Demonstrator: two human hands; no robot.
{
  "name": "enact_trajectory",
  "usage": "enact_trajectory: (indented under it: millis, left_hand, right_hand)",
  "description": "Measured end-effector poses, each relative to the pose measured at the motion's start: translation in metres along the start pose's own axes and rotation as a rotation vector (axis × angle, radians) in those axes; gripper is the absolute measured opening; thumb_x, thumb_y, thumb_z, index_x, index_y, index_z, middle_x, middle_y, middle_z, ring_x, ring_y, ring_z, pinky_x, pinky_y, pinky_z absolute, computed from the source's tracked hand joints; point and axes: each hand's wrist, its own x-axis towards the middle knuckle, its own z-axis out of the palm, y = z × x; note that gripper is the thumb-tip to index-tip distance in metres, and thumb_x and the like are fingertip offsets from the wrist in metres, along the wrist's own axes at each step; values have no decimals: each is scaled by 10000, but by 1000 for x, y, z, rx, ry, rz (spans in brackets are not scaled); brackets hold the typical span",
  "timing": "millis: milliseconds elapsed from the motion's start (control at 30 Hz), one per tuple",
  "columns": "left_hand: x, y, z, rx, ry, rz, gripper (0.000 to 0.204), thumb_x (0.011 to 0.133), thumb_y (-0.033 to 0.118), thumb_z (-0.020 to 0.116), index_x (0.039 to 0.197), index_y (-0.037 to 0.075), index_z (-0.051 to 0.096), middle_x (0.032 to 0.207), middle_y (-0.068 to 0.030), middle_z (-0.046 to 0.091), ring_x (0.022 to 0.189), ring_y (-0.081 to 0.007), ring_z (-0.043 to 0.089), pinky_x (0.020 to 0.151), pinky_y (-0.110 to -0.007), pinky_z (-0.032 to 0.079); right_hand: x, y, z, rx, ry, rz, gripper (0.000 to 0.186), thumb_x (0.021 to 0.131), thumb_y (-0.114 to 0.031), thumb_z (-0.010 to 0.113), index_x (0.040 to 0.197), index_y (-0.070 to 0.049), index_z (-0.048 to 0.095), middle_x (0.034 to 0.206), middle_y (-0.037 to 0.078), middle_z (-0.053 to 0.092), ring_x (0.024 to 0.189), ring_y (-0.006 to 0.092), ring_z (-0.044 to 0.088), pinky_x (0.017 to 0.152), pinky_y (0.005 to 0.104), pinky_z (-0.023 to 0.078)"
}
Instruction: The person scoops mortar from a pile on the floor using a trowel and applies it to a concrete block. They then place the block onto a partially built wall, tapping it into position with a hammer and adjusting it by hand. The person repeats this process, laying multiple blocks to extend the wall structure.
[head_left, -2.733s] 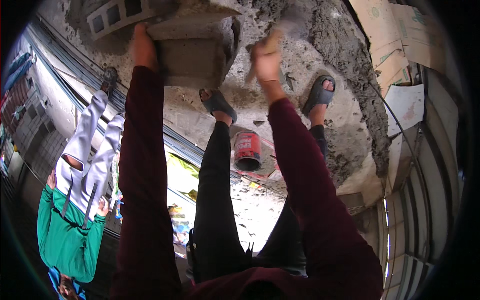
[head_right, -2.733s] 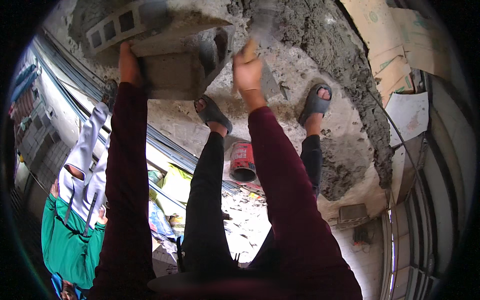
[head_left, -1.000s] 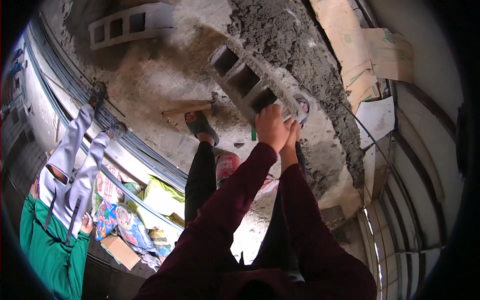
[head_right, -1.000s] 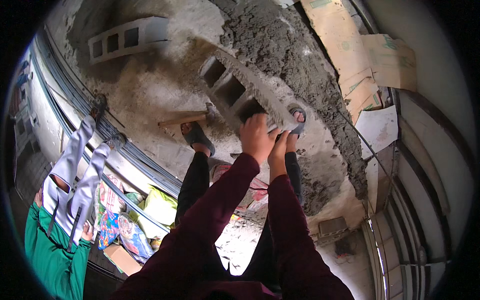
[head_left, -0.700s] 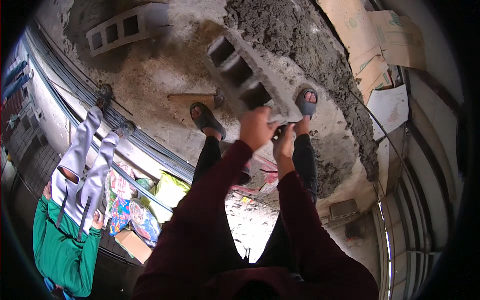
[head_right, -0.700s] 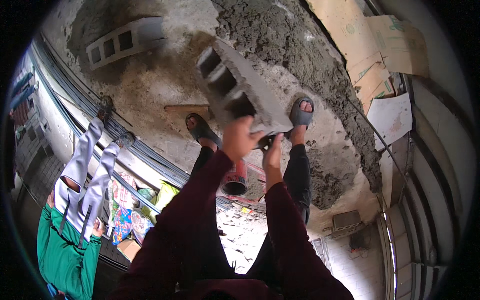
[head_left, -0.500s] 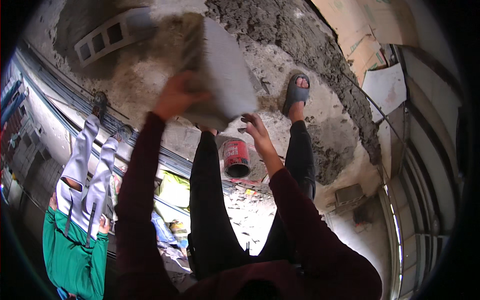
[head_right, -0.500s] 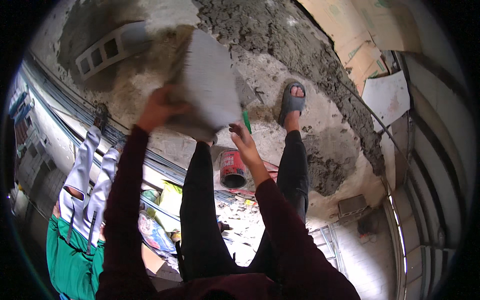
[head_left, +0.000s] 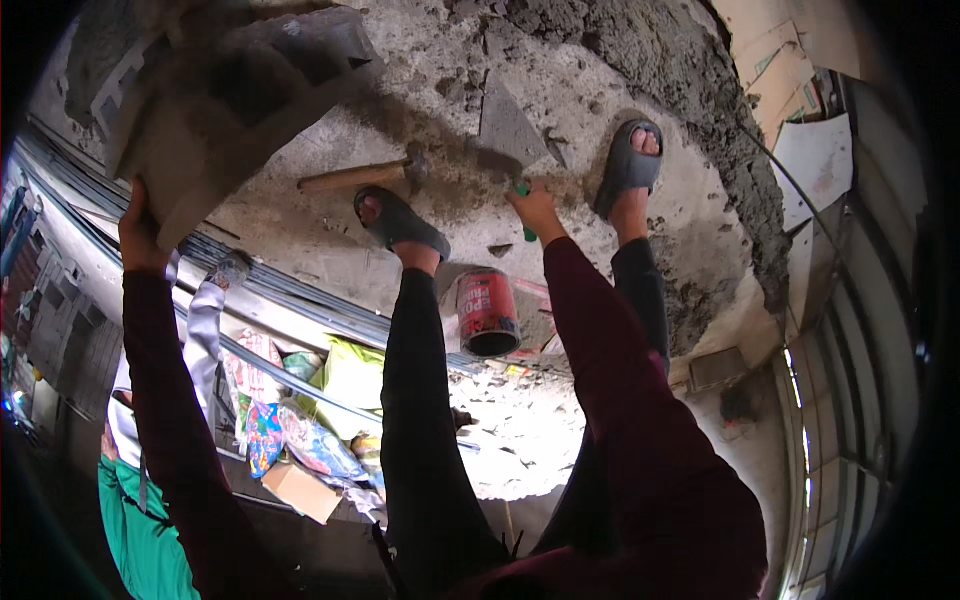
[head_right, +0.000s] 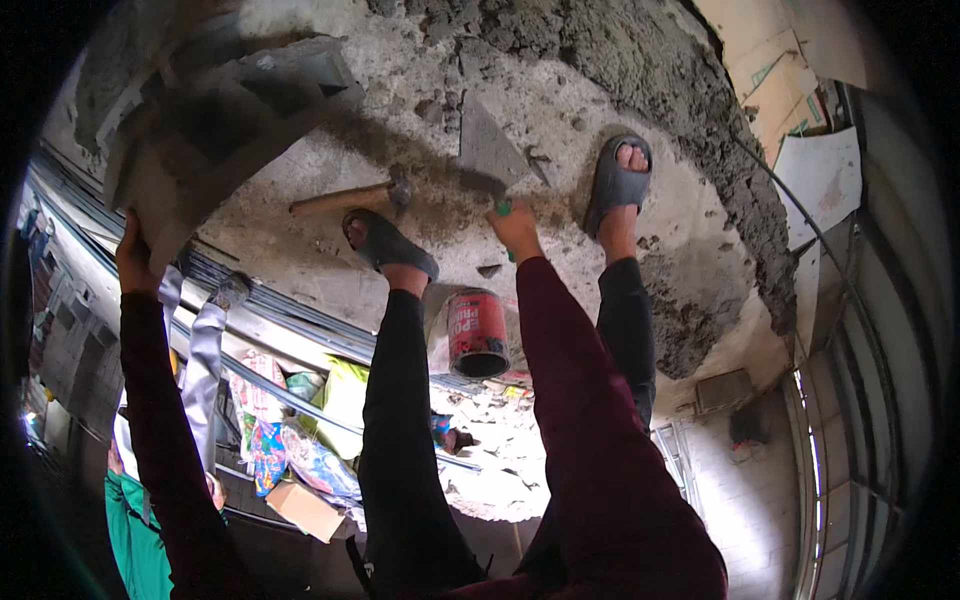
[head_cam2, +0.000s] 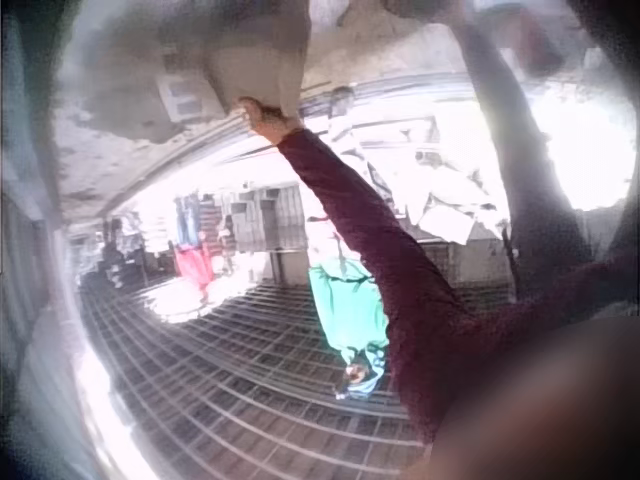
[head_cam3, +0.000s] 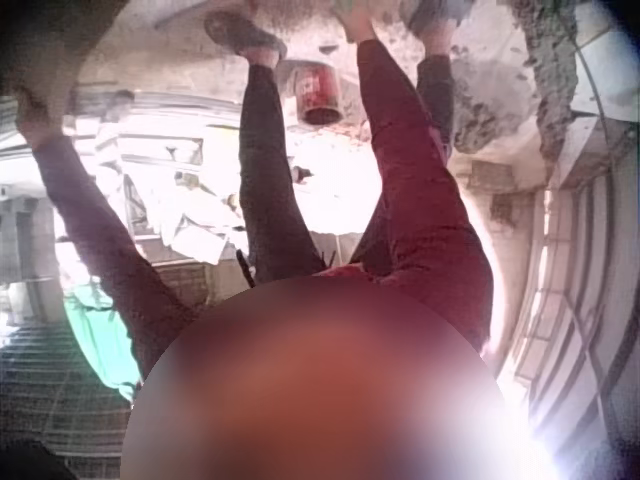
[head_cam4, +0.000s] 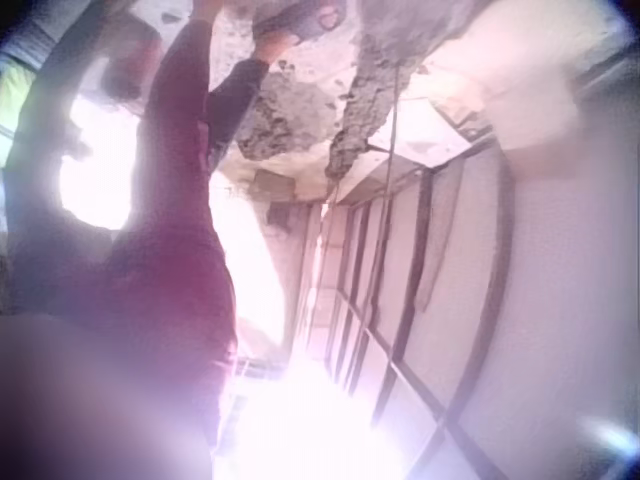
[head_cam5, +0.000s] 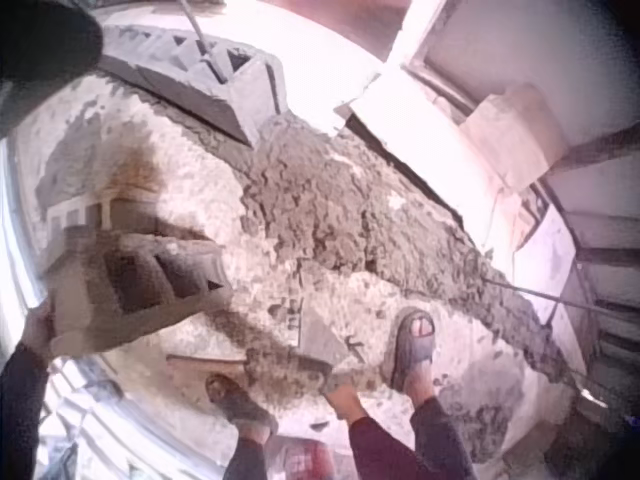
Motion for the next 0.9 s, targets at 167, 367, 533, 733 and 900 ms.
enact_trajectory:
  millis: [167,367,533,733,900]
  left_hand:
    - [-21,-49,-56,-161,-184,-1,426,933,284,605,1268,48,492,1217,-81,559,1155,-213,517,994,-347,421]
    - [-61,-25,67,636,550,508,545,942,255,597,1353,-41,397,1319,-159,483,1231,-266,464,1066,-375,341]
    - [-66,-13,147,1019,725,800,659,934,406,555,1386,-35,366,1467,-244,281,1372,-363,261,1118,-441,226]
    - [-57,-16,149,971,689,816,696,929,448,537,1423,5,328,1476,-263,252,1379,-404,235,1117,-490,185]
    - [-59,-18,150,978,690,816,701,926,452,534,1423,2,329,1477,-259,260,1382,-399,234,1118,-487,192]
  right_hand:
    - [-74,-50,3,-30,46,-4,496,808,-292,578,1152,49,474,942,316,626,876,481,612,784,524,493]
    - [-140,-32,-77,-217,-481,-101,366,806,-365,628,928,-20,650,838,233,654,813,414,634,742,461,499]
    - [-92,-31,-135,-180,90,-398,428,818,-385,646,886,37,617,799,276,645,792,432,639,710,478,513]
    - [27,-64,-146,-397,177,-358,371,851,-331,613,938,27,565,803,273,649,788,434,646,707,513,516]
    - [44,-77,-119,-386,199,-316,356,854,-323,610,953,16,565,852,266,649,820,434,638,724,513,512]
